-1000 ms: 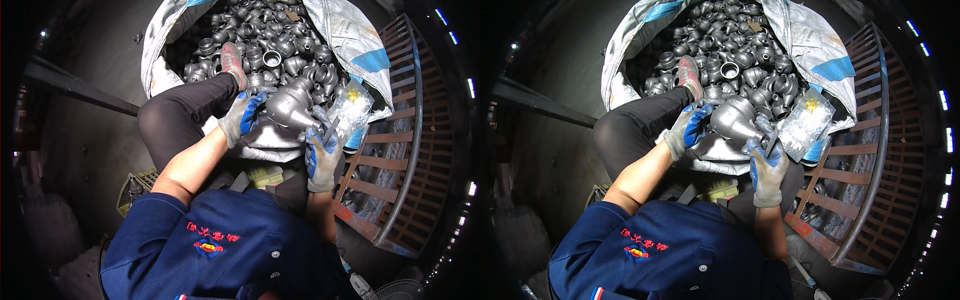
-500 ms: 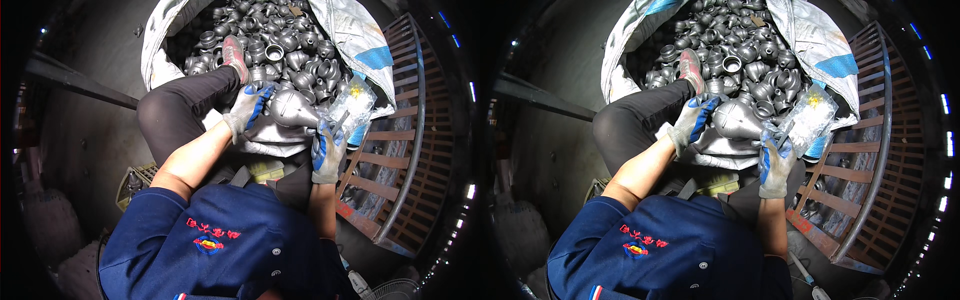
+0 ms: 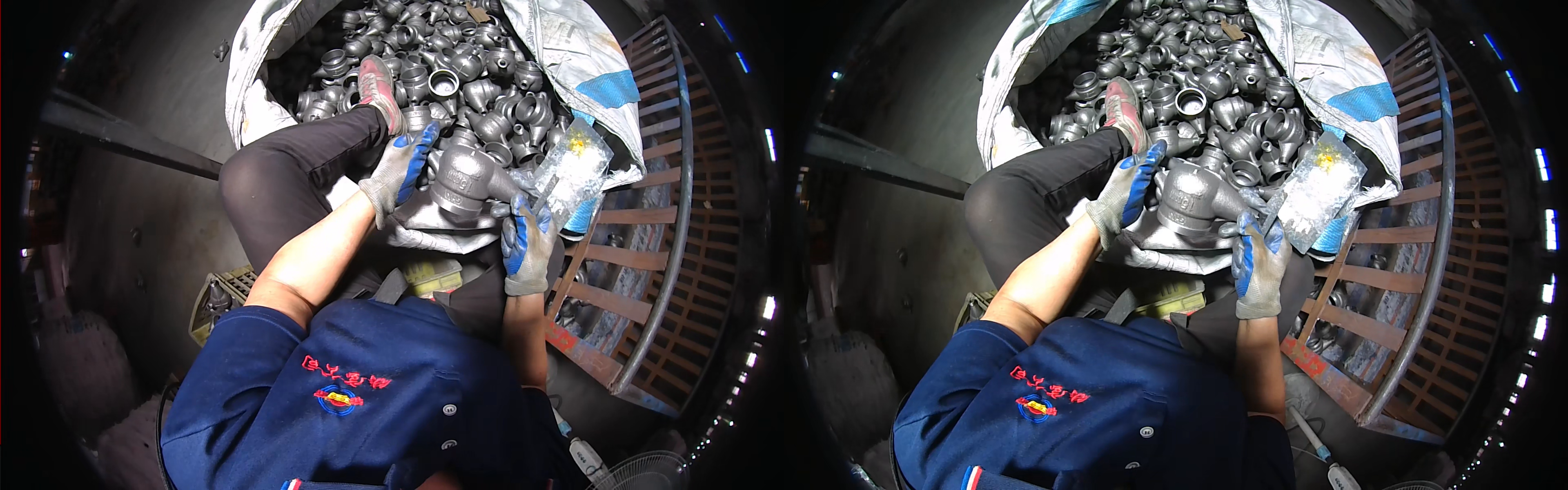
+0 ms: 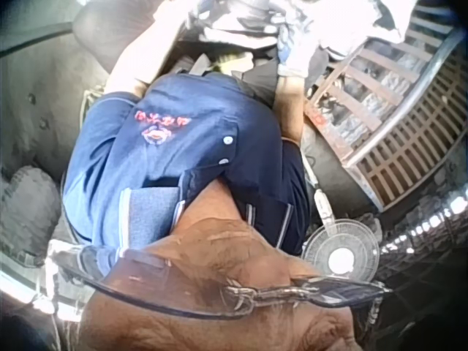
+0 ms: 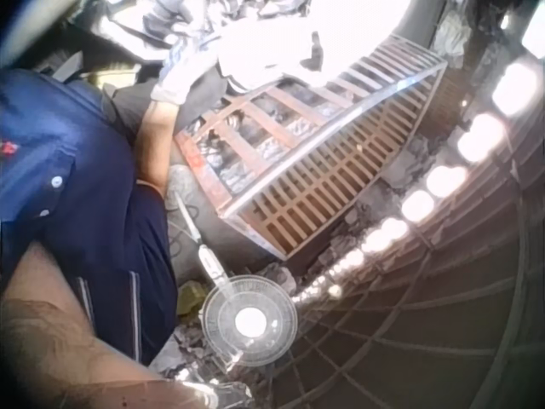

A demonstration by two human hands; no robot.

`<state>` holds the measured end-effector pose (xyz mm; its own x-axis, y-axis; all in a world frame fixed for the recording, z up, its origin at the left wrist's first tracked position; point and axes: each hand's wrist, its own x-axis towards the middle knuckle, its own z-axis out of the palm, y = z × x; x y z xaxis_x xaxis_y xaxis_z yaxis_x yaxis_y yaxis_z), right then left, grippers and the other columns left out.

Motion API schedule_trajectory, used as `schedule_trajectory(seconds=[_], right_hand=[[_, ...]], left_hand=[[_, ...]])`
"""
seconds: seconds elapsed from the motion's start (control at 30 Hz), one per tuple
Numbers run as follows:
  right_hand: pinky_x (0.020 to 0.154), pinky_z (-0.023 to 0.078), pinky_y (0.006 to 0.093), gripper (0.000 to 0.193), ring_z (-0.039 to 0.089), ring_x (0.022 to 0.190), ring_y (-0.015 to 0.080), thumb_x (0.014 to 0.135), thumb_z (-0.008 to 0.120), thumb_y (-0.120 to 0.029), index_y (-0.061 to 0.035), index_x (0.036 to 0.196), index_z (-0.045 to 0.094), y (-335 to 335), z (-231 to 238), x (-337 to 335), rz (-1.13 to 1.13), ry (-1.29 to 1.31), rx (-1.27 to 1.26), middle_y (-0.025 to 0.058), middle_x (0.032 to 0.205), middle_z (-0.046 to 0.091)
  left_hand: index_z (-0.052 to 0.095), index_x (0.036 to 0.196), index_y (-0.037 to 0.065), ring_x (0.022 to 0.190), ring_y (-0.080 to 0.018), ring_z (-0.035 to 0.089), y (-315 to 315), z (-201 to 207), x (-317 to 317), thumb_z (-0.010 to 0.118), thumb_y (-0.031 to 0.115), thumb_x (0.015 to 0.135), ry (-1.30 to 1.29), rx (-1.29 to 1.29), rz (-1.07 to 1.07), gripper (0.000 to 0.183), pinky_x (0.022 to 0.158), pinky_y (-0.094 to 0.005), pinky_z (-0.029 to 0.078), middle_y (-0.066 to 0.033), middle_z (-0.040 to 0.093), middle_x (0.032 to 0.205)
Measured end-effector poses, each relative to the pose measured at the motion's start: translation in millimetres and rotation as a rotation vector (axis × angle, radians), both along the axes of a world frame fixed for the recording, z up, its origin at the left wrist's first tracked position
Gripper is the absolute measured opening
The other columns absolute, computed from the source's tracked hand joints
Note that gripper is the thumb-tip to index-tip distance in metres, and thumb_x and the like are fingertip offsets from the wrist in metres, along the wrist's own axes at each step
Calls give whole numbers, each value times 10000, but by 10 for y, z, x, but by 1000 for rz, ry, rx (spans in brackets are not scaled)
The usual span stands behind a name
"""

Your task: Inspecting and cleaning burrs from metal castings using a hand file.

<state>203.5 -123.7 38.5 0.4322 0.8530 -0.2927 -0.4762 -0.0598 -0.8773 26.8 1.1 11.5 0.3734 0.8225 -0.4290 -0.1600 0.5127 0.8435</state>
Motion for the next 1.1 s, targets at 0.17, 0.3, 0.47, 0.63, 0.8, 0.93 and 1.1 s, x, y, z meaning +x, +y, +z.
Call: schedule_trajectory(seconds=[0.17, 0.3, 0.47, 0.63, 0.8, 0.93, 1.1], right_hand=[[319, 249, 178, 82, 372, 358, 31, 844, 570, -66, -26, 913, 550, 70, 7, -43, -56, -26, -16, 25, 601, 558], [329, 262, 175, 131, 397, 370, 42, 833, 598, -89, -11, 934, 568, 79, 16, -13, -59, -40, -18, 28, 613, 564], [390, 314, 167, 217, 440, 446, 28, 804, 648, -82, 3, 988, 571, 67, -14, -25, -118, -119, -34, 22, 692, 581], [602, 464, 207, 335, 559, 645, 85, 744, 704, -13, 21, 1043, 558, 30, 32, -106, -62, -144, 74, 50, 835, 601], [593, 465, 213, 294, 582, 689, 109, 795, 638, -26, 7, 1069, 536, -14, 111, -52, 10, -235, -32, 30, 788, 590], [443, 365, 169, 205, 465, 502, 29, 748, 722, -50, -7, 903, 595, 76, 168, -148, -65, -460, 170, 2, 678, 584], [424, 296, 157, 181, 412, 485, 0, 749, 732, -72, -18, 862, 602, 53, 303, -205, 11, -401, 71, -28, 650, 560]], left_hand=[[596, 994, 45, 539, -27, 487, 52, -88, -50, 481, 328, 930, -257, -46, -66, 312, 462, -163, 374, 17, 564, 727], [569, 1077, 46, 653, -37, 531, 77, -197, -76, 467, 295, 939, -330, -51, -146, 303, 547, -170, 418, 8, 582, 815], [591, 1077, 78, 707, -16, 533, -26, -86, -55, 447, 353, 943, -28, 723, -192, 338, 589, -163, 418, -12, 618, 898], [548, 1111, 8, 823, -297, 619, 44, -239, -133, 583, 140, 807, 195, 865, -380, 332, 740, -344, 504, -137, 621, 943], [582, 1051, 82, 511, -37, 479, -64, 4, 35, 442, 319, 938, -88, -49, -218, 297, 459, -236, 455, 28, 503, 606], [587, 1003, 79, 451, -83, 494, -107, -133, 30, 419, 363, 933, -129, -209, -256, 337, 455, -273, 472, -8, 513, 557], [565, 979, 124, 370, -114, 472, -115, -493, 85, 426, 400, 917, -233, -344, -218, 316, 353, -274, 424, -12, 528, 546]])
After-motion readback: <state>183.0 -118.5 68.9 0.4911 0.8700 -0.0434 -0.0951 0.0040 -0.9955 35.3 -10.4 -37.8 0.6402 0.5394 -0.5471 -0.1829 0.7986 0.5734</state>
